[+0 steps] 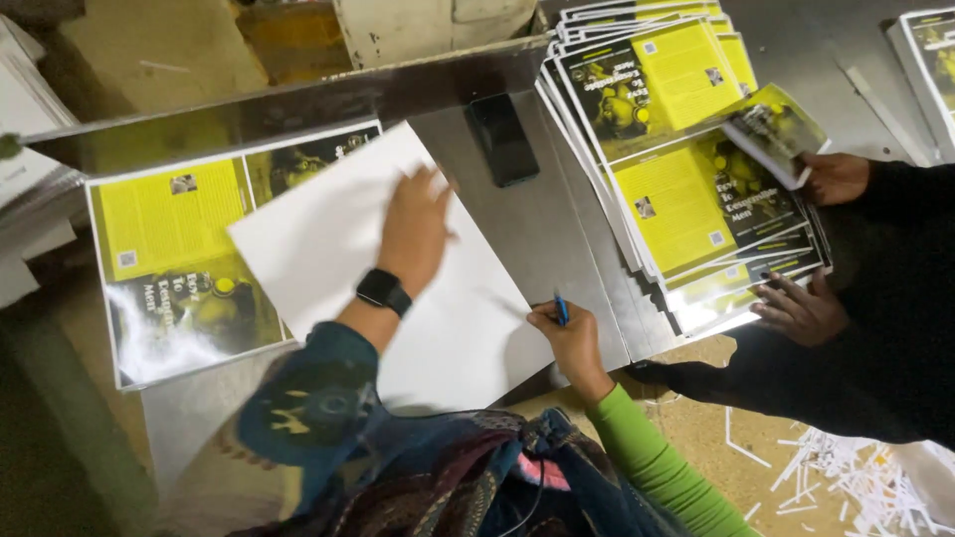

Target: Aligning and marking printed book covers on a production table in a print shop.

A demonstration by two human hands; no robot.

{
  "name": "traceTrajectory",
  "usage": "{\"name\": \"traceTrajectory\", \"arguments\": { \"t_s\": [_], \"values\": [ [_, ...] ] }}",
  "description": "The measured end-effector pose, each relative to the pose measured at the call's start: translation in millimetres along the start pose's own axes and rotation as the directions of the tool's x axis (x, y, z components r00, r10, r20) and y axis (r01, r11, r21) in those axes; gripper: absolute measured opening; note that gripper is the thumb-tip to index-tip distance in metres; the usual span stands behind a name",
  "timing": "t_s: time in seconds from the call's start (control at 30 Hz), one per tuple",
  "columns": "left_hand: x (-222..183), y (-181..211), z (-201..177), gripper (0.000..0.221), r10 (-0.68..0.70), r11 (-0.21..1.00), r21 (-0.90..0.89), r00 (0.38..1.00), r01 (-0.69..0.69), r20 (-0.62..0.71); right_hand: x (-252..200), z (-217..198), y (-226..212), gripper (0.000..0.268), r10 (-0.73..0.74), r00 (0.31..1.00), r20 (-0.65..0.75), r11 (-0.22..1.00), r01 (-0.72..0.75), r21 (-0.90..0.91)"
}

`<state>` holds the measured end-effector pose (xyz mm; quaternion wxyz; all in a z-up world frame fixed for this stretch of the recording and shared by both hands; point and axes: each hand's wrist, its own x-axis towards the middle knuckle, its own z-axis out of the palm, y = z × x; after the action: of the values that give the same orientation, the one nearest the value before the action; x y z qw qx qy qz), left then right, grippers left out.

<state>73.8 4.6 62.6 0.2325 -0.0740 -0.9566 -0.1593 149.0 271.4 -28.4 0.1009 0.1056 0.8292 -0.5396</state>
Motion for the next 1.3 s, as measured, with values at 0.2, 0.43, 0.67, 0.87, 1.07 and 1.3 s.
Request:
{"name": "traceTrajectory", "arguments": {
  "t_s": [0.2, 0.43, 0.67, 0.87, 1.07, 1.3],
  "values": [
    [-48.0, 8.3, 48.1, 0.084, -0.057, 0.985, -0.079, 0.719, 0.155, 0.693, 9.2, -18.0, -1.2, 0.028, -0.009, 1.000, 0.020, 0.910, 0.016, -0.415],
    [-58.6, 1.7, 68.9, 0.087, -0.043, 0.989, -0.077, 0.739, 0.127, 0.672, 36.4, 1.7, -46.3, 0.038, -0.156, 0.983, 0.092, 0.887, 0.180, -0.426],
    [-67.7, -3.1, 78.8, 0.079, -0.007, 0.990, -0.106, 0.783, 0.093, 0.622, 50.3, 54.9, -92.3, 0.031, -0.342, 0.934, 0.105, 0.762, 0.341, -0.551],
    [-62.7, 1.8, 64.4, 0.078, -0.023, 0.989, -0.100, 0.787, 0.107, 0.616, 68.5, 70.0, -87.1, 0.037, -0.349, 0.922, 0.166, 0.682, 0.372, -0.630],
    [-59.8, 2.4, 60.7, 0.072, -0.013, 0.990, -0.103, 0.781, 0.099, 0.624, 67.2, 74.3, -92.4, 0.034, -0.380, 0.904, 0.194, 0.664, 0.413, -0.623],
    [-58.7, 2.5, 65.7, 0.083, -0.024, 0.996, -0.051, 0.754, 0.076, 0.656, 62.5, 70.3, -93.6, 0.033, -0.361, 0.898, 0.251, 0.642, 0.435, -0.632]
  ]
}}
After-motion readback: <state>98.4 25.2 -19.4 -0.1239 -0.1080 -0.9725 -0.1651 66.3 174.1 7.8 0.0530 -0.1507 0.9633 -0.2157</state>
